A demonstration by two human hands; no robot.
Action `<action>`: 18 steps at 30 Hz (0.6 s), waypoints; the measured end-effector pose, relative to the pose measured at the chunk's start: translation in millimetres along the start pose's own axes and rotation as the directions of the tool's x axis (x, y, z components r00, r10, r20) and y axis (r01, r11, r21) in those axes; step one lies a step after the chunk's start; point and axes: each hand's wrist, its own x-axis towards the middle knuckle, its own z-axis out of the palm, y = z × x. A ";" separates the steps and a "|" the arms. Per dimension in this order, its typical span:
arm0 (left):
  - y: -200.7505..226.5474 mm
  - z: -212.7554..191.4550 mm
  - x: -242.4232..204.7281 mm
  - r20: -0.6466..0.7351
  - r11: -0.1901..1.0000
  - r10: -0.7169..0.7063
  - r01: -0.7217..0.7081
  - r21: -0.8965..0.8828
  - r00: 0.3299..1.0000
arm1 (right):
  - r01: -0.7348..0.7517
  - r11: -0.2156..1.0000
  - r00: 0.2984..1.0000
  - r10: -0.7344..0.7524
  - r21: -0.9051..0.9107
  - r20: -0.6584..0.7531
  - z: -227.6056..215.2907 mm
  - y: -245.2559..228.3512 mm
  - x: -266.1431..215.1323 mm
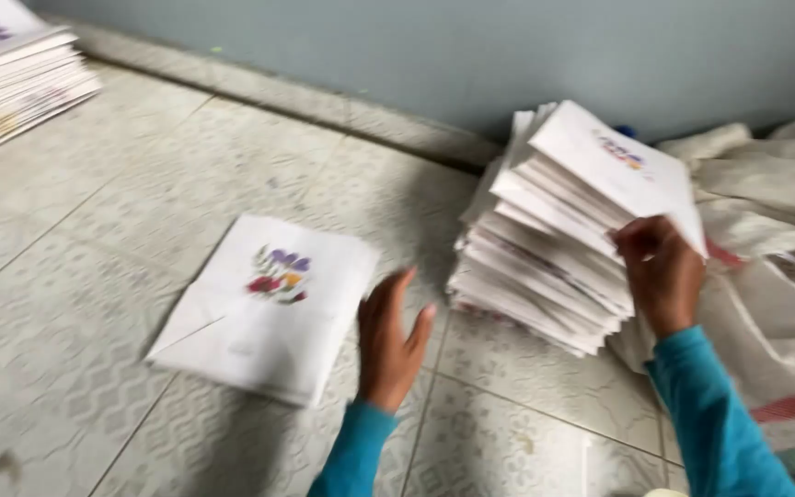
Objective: The person sits on the floor and folds white paper sheets into envelopes. They apply glue to the flaps using a small brush, press the flaps to seal them, and stack the finished envelopes. The person repeats this process for multiple sheets.
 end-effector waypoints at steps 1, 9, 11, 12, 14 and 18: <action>-14.8 -26.2 -26.1 -0.012 1.000 -0.011 0.011 0.014 1.000 | 0.011 1.000 1.000 -0.011 0.011 0.014 29.3 -11.0 -22.5; -76.0 -180.7 -118.5 -0.208 0.390 -0.919 0.700 -0.598 0.335 | -0.072 0.951 0.738 -0.152 0.301 0.658 238.8 -162.9 -219.5; -76.2 -198.6 -110.5 -0.243 0.367 -0.930 0.697 -0.616 0.275 | -0.035 0.969 0.704 -0.150 0.244 0.694 284.4 -191.7 -242.8; -75.3 -206.5 -107.2 -0.267 0.340 -0.939 0.697 -0.631 0.217 | -0.001 0.983 0.673 -0.134 0.182 0.727 305.4 -204.4 -256.0; -80.8 -216.1 -107.8 -0.273 0.321 -0.944 0.707 -0.630 0.185 | 0.040 0.994 0.678 -0.099 0.098 0.729 331.8 -221.8 -267.9; -98.4 -218.4 -120.4 -0.241 0.314 -0.947 0.758 -0.572 0.211 | -0.256 0.960 0.602 0.070 0.110 0.795 310.5 -247.2 -268.5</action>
